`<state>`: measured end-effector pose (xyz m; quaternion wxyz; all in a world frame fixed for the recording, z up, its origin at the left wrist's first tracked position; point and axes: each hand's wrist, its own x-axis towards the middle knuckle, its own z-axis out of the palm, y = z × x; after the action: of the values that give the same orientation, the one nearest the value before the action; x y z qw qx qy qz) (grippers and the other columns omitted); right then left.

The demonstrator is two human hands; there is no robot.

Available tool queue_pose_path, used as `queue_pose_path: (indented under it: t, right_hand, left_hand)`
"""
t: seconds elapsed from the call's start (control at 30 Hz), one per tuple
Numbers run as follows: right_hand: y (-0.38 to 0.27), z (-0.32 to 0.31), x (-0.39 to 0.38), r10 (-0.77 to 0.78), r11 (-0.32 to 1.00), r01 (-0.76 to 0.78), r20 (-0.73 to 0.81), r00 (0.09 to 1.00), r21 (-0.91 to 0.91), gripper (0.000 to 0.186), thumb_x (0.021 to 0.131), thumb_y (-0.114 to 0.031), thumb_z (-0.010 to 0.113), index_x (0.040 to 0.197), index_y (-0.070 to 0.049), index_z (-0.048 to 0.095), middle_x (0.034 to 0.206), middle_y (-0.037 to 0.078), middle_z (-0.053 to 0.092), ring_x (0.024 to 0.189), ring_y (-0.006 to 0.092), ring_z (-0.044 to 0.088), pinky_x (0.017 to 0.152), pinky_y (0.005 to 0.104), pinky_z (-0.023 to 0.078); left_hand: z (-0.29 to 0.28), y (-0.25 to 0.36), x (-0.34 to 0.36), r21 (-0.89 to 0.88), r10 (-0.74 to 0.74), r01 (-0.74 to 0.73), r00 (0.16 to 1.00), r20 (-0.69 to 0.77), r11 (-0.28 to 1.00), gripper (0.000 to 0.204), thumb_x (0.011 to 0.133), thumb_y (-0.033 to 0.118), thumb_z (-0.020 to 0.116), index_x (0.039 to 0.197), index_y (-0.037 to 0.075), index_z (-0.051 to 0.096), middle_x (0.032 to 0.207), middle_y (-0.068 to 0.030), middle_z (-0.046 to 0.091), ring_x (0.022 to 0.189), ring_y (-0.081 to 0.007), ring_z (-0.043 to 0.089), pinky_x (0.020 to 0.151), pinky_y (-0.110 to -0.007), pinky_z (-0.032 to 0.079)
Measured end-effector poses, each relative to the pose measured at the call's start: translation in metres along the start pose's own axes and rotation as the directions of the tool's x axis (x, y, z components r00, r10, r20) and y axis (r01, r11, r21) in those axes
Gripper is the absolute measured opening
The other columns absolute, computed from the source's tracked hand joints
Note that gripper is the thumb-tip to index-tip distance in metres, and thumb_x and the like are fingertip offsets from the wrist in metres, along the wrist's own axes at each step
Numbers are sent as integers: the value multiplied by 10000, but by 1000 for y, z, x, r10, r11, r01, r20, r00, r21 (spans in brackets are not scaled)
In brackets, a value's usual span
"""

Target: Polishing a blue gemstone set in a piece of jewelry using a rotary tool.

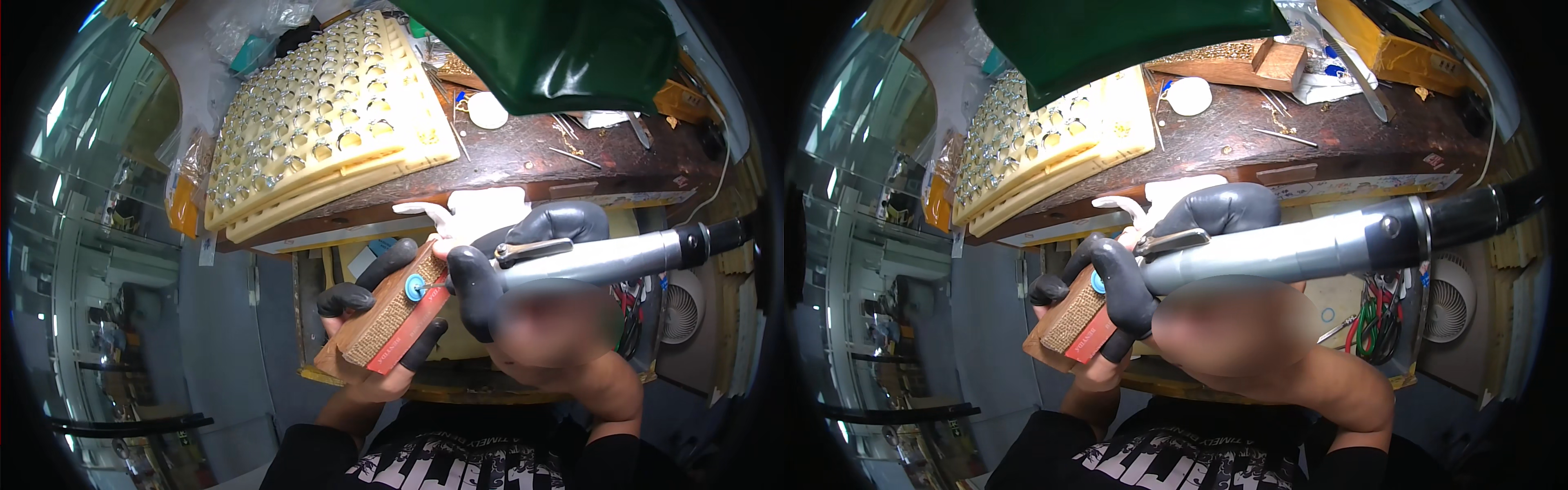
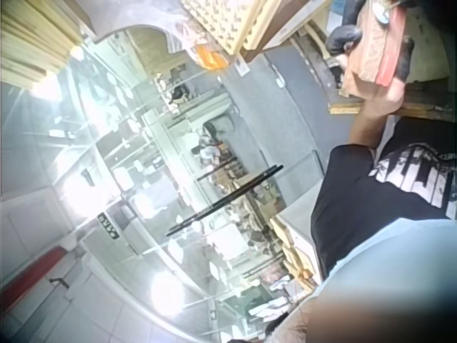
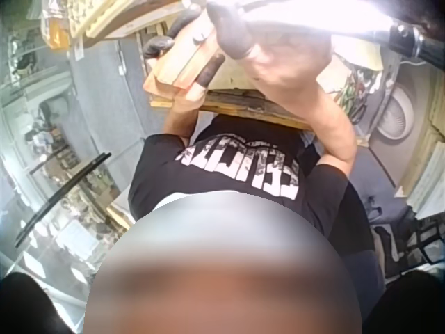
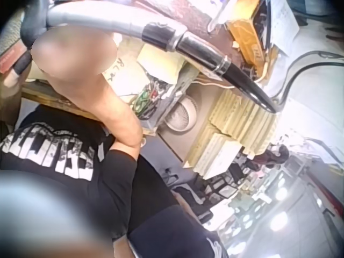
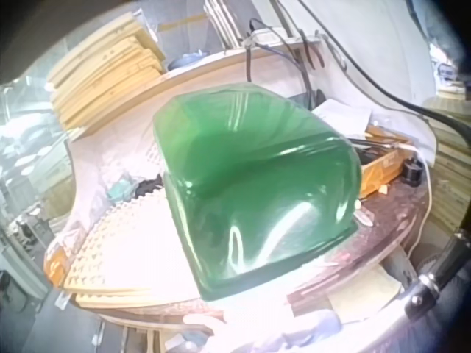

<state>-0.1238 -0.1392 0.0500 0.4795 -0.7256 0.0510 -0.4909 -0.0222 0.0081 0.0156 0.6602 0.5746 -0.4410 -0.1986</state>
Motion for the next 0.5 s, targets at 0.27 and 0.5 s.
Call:
queue_pose_path:
  t: [0.27,0.5]
  right_hand:
    - [1,-3,1,-45,998,47,31,999,-42,77,800,30,658,860,66,691,755,78,629,670,125,599,619,234,463]
    - [1,0,-2,-15,1000,15,-13,1000,22,79,799,18,669,849,80,677,767,84,630,661,111,579,605,228,445]
  left_hand:
    - [2,-3,-1,-72,18,-21,999,-44,997,572,744,-26,735,1081,161,312,1369,-228,395,1298,-328,397,1061,-423,369]
    - [8,-12,-3,-221,78,-100,991,-107,970,575,737,-30,738,1077,161,315,1367,-224,399,1290,-328,407,1053,-418,387]
